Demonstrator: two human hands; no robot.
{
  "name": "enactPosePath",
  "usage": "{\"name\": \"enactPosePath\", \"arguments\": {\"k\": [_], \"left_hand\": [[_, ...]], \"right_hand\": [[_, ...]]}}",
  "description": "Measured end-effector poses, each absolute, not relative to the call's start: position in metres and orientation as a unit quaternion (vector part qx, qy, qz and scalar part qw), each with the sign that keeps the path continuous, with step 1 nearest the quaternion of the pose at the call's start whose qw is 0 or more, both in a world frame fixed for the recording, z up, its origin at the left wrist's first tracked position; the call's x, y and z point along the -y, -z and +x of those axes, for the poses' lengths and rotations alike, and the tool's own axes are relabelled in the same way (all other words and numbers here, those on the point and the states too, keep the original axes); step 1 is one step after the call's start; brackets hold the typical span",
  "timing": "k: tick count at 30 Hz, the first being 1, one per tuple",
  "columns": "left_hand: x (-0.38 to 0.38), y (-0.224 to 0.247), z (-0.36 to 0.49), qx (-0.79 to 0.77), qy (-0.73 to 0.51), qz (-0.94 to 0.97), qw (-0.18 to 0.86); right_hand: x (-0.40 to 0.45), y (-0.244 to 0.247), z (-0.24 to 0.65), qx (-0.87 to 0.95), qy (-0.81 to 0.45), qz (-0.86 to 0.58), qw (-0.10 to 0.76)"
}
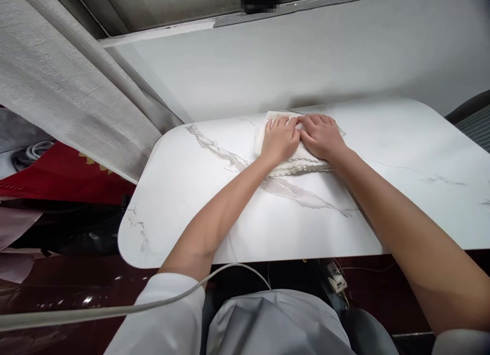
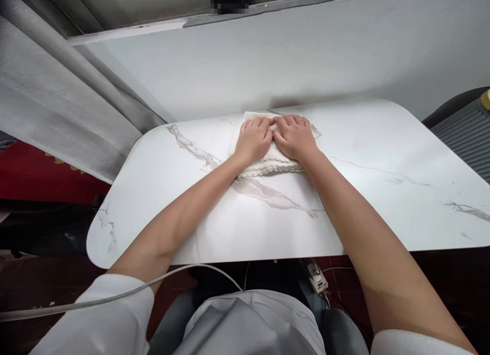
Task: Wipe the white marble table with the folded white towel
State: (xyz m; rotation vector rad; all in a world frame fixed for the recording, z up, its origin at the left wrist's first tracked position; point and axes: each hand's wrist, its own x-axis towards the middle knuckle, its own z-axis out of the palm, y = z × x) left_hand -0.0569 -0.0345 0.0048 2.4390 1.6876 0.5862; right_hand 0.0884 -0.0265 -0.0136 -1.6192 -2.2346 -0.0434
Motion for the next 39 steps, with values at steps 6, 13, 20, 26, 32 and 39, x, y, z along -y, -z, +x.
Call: {"name": "enactPosePath", "arguments": {"k": [6,13,20,26,32,39], "left_hand": [[-0.002,-0.001,-0.057,-0.553,-0.219,0.802,0.054],[-0.033,0.001,-0.055,-0.555,-0.214,0.801,0.064],[-0.045,-0.001,-0.054,-0.571,-0.194,0.795,0.074],[-0.056,0.009,-0.065,-0.565,-0.214,0.788,0.116],[-0.049,0.006,-0.085,-0.577,-0.214,0.786,0.06],[-0.039,0.006,-0.102,-0.578,-0.237,0.779,0.061]], "right_hand": [[-0.011,0.018,0.087,0.778,-0.001,-0.595,0.2],[-0.041,0.017,0.088,0.772,-0.013,-0.599,0.21],[-0.05,0.01,0.084,0.764,-0.021,-0.619,0.179],[-0.063,0.012,0.077,0.774,-0.016,-0.611,0.163],[-0.065,0.013,0.056,0.782,-0.011,-0.599,0.172],[-0.05,0.01,0.037,0.785,-0.013,-0.596,0.167]]}}
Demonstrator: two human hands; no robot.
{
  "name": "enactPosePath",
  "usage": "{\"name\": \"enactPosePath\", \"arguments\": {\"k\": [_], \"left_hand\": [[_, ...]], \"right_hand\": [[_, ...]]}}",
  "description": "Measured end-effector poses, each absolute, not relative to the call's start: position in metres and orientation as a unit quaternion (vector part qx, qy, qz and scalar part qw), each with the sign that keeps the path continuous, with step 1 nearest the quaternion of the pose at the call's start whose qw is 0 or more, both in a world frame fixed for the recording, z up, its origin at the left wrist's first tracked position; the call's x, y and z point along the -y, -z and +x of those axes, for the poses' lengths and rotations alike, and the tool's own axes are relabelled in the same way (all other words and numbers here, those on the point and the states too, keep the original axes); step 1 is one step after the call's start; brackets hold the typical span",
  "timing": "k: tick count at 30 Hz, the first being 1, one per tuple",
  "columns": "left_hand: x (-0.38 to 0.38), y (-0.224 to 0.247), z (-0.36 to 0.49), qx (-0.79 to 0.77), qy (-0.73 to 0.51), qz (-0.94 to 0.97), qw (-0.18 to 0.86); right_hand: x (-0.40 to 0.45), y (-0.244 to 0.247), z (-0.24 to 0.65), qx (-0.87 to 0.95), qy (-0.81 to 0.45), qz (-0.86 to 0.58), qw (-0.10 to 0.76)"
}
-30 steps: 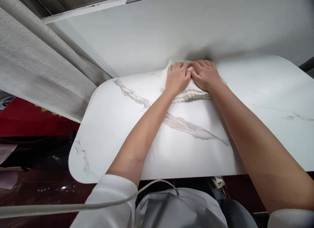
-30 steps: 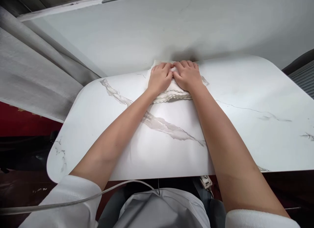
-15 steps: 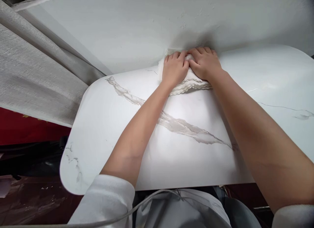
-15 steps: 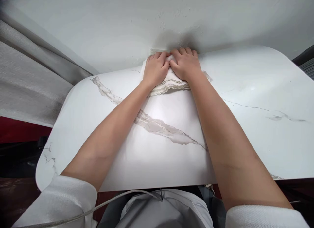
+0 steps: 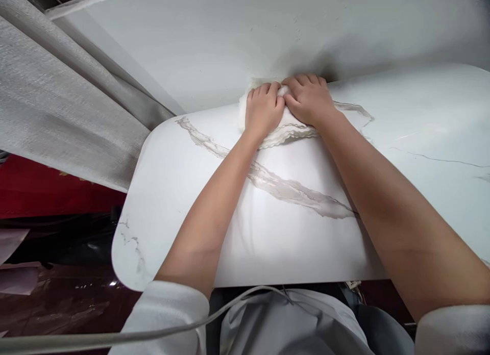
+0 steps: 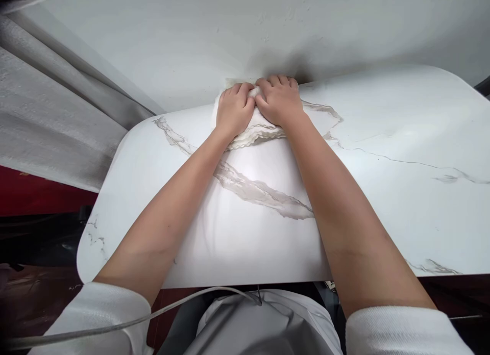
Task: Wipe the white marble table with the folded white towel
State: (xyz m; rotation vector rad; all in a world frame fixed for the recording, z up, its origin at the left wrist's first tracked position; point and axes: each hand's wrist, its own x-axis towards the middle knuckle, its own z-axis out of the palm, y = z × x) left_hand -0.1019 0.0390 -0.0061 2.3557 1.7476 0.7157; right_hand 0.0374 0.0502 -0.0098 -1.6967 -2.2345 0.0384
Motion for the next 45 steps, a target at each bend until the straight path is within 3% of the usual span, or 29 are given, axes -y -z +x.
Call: {"name": "enactPosePath", "arguments": {"k": [12,32,45], "left_hand": [[0.011,0.006,-0.117,-0.557,-0.228,0.798,0.037],[0.207,-0.002,-0.131,-0.507,-0.14,0.851,-0.012],[0.234,-0.009,-0.18,-0.528,-0.14,0.838,-0.005]], "right_hand": [[0.006,0.02,0.029,0.793,-0.001,-0.571,0.213],[0.218,0.013,0.02,0.782,0.036,-0.592,0.192],[0.226,0.004,-0.025,0.816,0.015,-0.559,0.146]]}}
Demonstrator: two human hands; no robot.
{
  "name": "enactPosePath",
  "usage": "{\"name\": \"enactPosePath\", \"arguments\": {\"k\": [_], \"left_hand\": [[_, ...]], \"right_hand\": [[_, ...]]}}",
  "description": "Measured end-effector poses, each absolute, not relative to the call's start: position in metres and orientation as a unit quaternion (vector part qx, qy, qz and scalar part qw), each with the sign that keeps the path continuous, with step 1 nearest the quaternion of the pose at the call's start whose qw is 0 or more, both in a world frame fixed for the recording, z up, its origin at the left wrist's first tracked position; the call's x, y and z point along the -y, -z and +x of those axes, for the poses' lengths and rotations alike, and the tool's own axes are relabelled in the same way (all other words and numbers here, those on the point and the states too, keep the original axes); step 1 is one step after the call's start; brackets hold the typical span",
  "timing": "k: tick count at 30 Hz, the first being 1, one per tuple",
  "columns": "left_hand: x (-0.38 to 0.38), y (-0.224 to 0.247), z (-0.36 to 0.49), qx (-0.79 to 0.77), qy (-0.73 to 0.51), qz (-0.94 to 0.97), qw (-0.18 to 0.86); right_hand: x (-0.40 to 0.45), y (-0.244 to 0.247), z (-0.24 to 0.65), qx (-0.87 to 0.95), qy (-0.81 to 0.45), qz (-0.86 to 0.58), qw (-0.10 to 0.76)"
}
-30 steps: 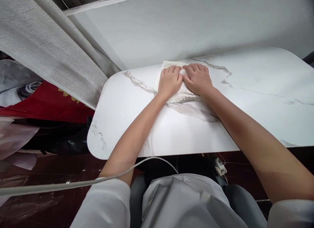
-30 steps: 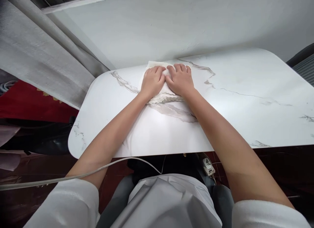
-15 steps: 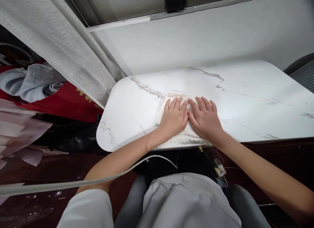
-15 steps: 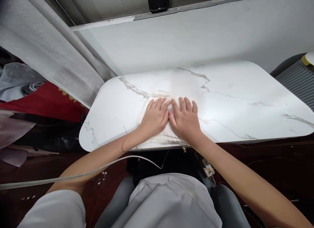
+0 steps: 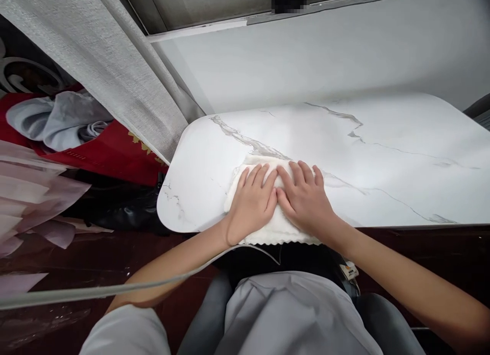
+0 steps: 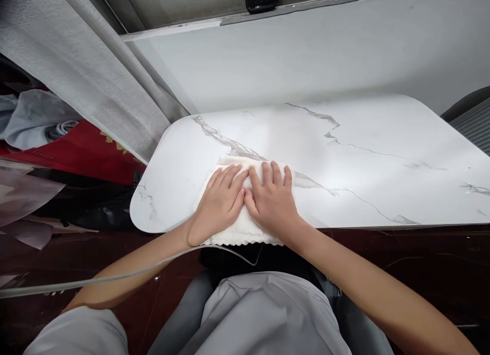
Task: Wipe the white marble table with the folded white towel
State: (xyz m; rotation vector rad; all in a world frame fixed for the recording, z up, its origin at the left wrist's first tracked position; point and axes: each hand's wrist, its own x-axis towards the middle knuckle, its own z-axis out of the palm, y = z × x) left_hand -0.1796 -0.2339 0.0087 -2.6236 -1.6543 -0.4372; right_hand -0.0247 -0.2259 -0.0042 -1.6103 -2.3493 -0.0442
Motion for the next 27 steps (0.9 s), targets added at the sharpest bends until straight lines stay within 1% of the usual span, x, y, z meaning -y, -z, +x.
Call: {"name": "enactPosePath", "arguments": {"k": [3,6,14,21,27], "left_hand": [[0.22,-0.01,-0.191,0.554,0.13,-0.823,0.013],[0.2,-0.008,-0.198,0.572,0.131,-0.81,0.022],[0.126,-0.002,-0.199,0.589,0.182,-0.787,0.011],[0.064,-0.002,-0.2,0.566,0.212,-0.796,-0.023],[0.031,0.0,-0.207,0.556,0.229,-0.799,-0.028]], "right_hand": [[0.204,0.003,-0.035,0.835,0.004,-0.529,0.148],[0.178,0.003,-0.043,0.84,-0.015,-0.515,0.17],[0.095,0.009,-0.046,0.814,-0.067,-0.53,0.226],[0.044,0.013,-0.049,0.789,-0.049,-0.565,0.235],[0.013,0.02,-0.053,0.785,-0.043,-0.567,0.246]]}}
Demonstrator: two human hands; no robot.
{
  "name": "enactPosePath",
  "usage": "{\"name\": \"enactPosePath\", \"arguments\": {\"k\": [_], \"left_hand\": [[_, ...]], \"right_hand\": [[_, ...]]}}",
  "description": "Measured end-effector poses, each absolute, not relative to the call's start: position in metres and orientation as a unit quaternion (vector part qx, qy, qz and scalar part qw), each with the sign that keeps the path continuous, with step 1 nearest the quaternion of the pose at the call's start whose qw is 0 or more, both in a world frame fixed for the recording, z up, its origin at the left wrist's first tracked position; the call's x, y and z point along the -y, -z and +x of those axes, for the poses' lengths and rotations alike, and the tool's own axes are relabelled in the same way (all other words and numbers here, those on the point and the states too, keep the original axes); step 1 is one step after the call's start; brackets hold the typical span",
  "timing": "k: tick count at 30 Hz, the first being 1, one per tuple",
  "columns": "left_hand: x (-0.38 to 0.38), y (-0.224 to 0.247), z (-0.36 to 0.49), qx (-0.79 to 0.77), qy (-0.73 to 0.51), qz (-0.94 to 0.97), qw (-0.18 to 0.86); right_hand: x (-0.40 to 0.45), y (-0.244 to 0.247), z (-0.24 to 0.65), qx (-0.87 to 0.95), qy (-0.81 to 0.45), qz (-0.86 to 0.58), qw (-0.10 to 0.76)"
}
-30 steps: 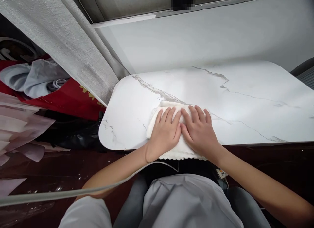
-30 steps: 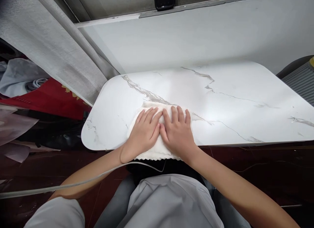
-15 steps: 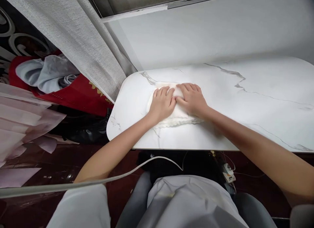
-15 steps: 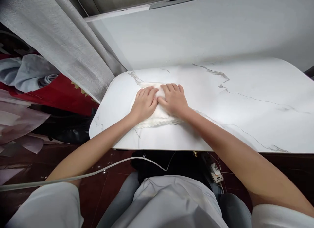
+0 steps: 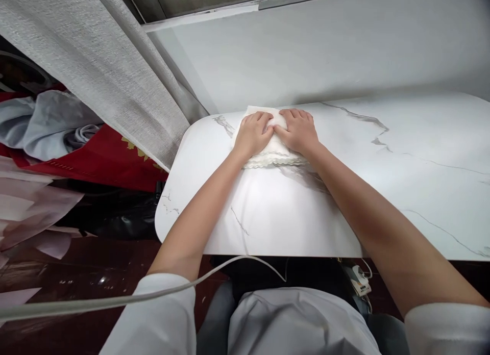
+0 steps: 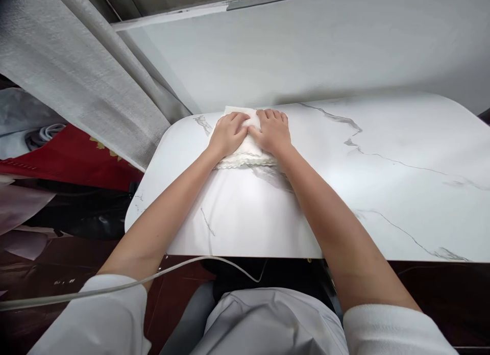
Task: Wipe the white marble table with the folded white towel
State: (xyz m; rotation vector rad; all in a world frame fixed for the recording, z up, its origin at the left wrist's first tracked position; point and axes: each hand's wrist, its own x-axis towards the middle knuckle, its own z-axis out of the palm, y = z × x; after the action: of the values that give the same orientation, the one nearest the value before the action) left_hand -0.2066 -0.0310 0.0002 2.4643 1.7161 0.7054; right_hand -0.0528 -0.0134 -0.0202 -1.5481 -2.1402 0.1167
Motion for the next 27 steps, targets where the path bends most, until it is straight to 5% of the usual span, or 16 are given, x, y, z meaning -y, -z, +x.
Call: {"name": "enactPosePath", "arguments": {"k": [27], "left_hand": [[-0.024,0.001,-0.272,-0.57,-0.25,0.781,0.043]], "right_hand": [[-0.039,0.018,-0.124,0.799,-0.019,-0.566,0.201]]}}
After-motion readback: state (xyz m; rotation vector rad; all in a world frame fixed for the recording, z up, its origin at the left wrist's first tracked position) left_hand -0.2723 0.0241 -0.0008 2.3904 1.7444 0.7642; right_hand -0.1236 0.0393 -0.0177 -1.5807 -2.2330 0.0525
